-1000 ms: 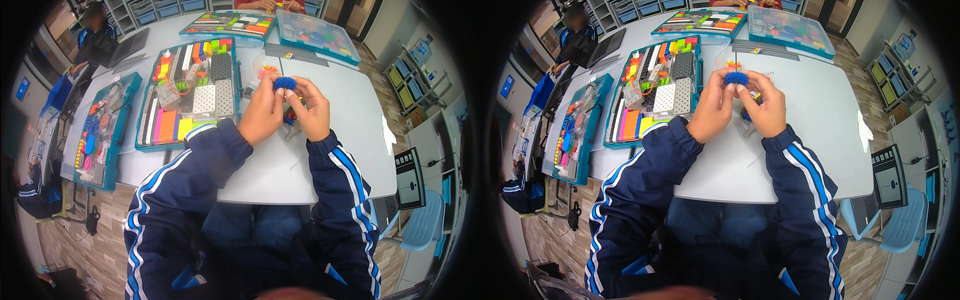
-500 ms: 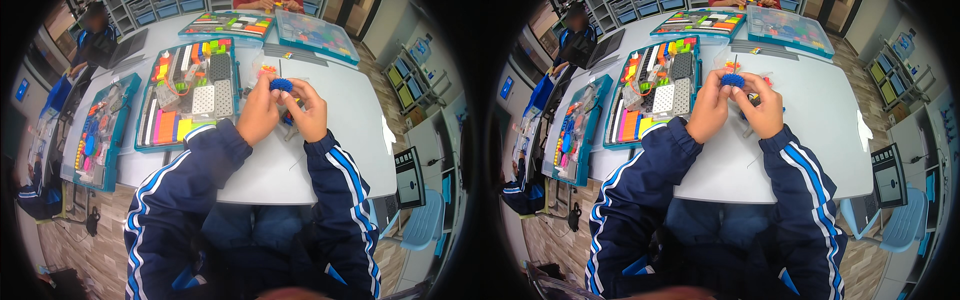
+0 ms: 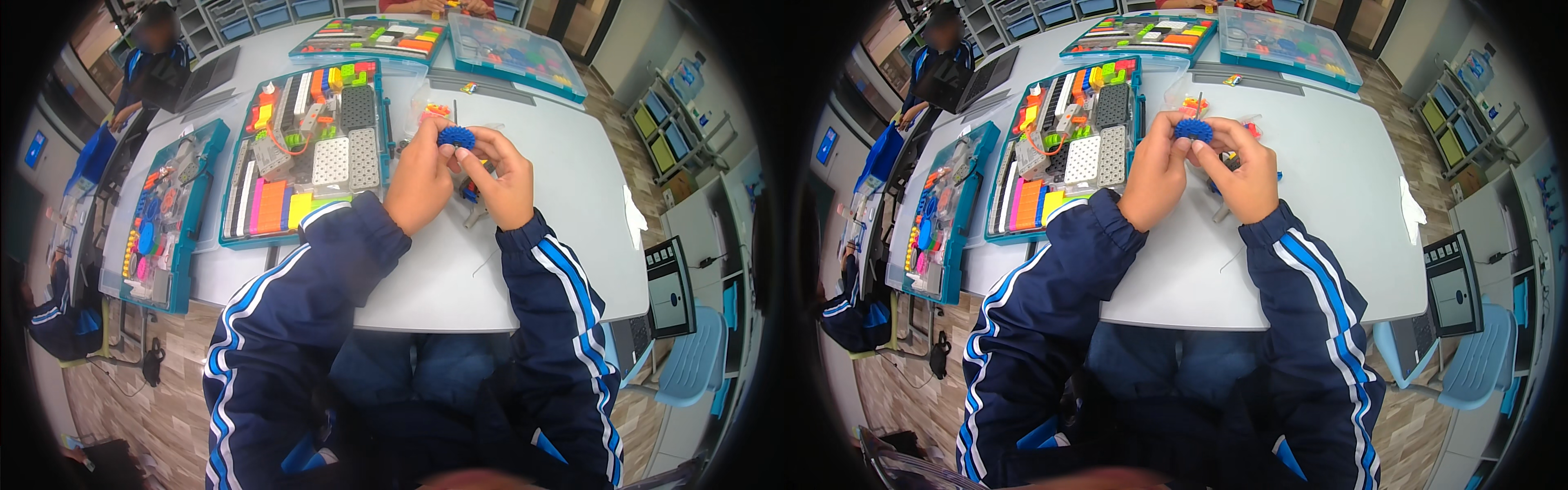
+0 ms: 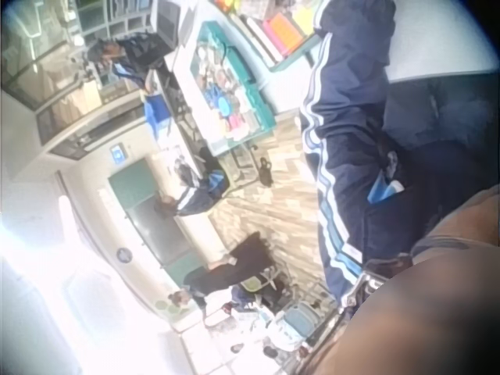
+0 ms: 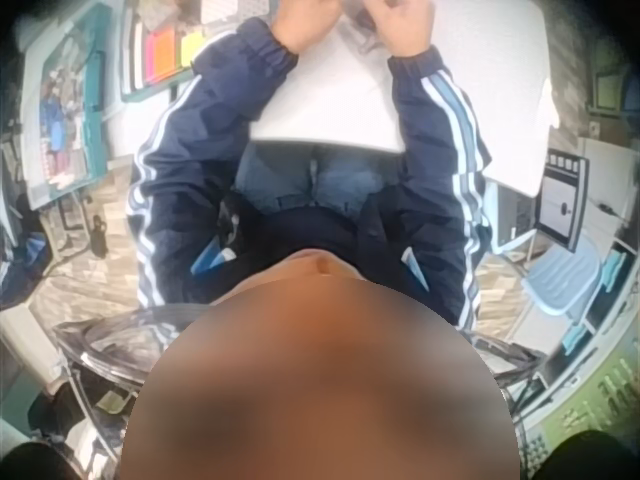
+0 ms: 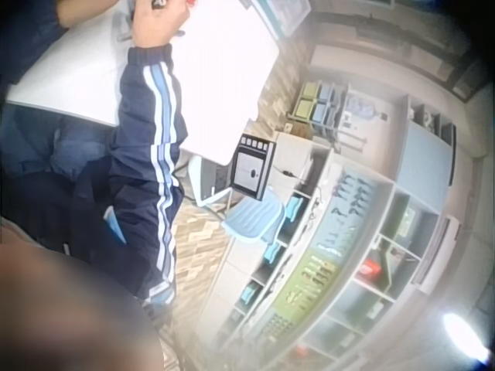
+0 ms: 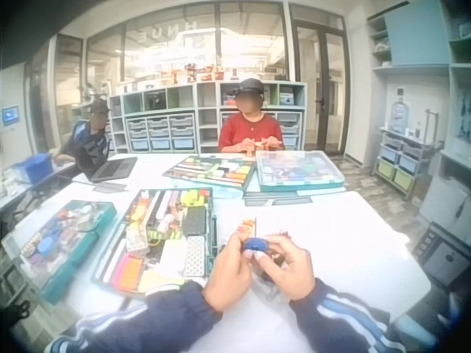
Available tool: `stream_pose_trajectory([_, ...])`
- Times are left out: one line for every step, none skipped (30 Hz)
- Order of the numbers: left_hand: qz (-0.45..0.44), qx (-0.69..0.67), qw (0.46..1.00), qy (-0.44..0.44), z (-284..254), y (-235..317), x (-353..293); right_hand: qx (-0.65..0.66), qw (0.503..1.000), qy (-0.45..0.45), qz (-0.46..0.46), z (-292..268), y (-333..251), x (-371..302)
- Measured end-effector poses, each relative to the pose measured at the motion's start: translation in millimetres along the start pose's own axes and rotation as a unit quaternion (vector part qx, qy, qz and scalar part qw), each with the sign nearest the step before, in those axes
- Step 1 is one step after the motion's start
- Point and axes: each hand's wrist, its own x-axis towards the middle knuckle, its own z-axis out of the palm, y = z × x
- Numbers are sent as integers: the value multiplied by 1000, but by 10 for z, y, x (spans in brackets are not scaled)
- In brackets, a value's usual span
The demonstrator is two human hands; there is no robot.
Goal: The person assembles a small mechanical device using colorful plastic gears, a motor, and a metal rod. They connect the motor to a base, attach a blue gear to the rod, and fit the rod into the motor shaft. The person repeatedly adjusts and tests the assembly, then places it on the table.
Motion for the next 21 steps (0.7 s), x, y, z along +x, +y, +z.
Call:
stream_pose_trajectory([4,-2,1000,1,3,4,2,-1,1000,-1,-2,0,3,4])
stream_pose_trajectory([7,-4,1000,2,7,8,4,-4,1000,-1,-8,-3,7,8])
stream_pose_trajectory([15,-6,1000,5,9,9,3,0,1000,-2,-2,-5,12,9])
stream_pose_trajectory([8,-8,1000,1,10,9,2,1,1000,-2,-1,-7,17,7])
stream_pose_trajectory([5,-11,1000,-1,11,7,2,0,1000,-1,-6,-9,23,6])
stream_pose_trajectory([7,-15,1000,-1,10,4,4,1,1000,-1,0,-8,29,5])
stream_pose_trajectory([-2,-13,1000,-3,7,-1,4,0,1000,0,-2,-6,36,5])
stream_pose_trajectory([-7,-11,1000,-3,4,-5,5,-4,1000,2,-7,-6,42,7])
stream_pose_trajectory([-13,-12,1000,-5,1,-11,6,-4,1000,1,-5,-6,47,8])
stream_pose_trajectory([-4,-8,1000,-1,2,-15,7,-7,1000,1,-6,-7,50,8])
stream_pose_trajectory([3,-6,1000,2,4,-19,7,-13,1000,2,-11,-9,52,8])
stream_pose_trajectory([5,-5,1000,4,5,-24,7,-9,1000,0,-6,-10,52,8])
stream_pose_trajectory([8,-8,1000,4,8,-27,7,-9,1000,-1,-6,-10,50,9])
stream_pose_trajectory([6,-12,1000,2,10,-31,7,-13,1000,1,-7,-8,46,11])
stream_pose_trajectory([7,-18,1000,2,11,-34,5,-4,1000,-1,-4,-5,40,11])
stream_pose_trajectory([5,-16,1000,0,11,-37,5,1,1000,0,-2,-2,31,9])
stream_pose_trajectory([7,-16,1000,-1,11,-40,8,4,1000,1,-4,-2,19,6])
stream_pose_trajectory([10,-16,1000,-2,11,-41,9,11,1000,-8,15,-8,4,3])
stream_pose_trajectory([7,-15,1000,-2,10,-41,7,16,999,-17,30,-14,-11,1])
stream_pose_trajectory([4,-14,1000,-3,9,-39,5,21,998,-25,45,-18,-25,2])
stream_pose_trajectory([3,-14,1000,-2,7,-36,5,24,998,-26,45,-19,-37,2])
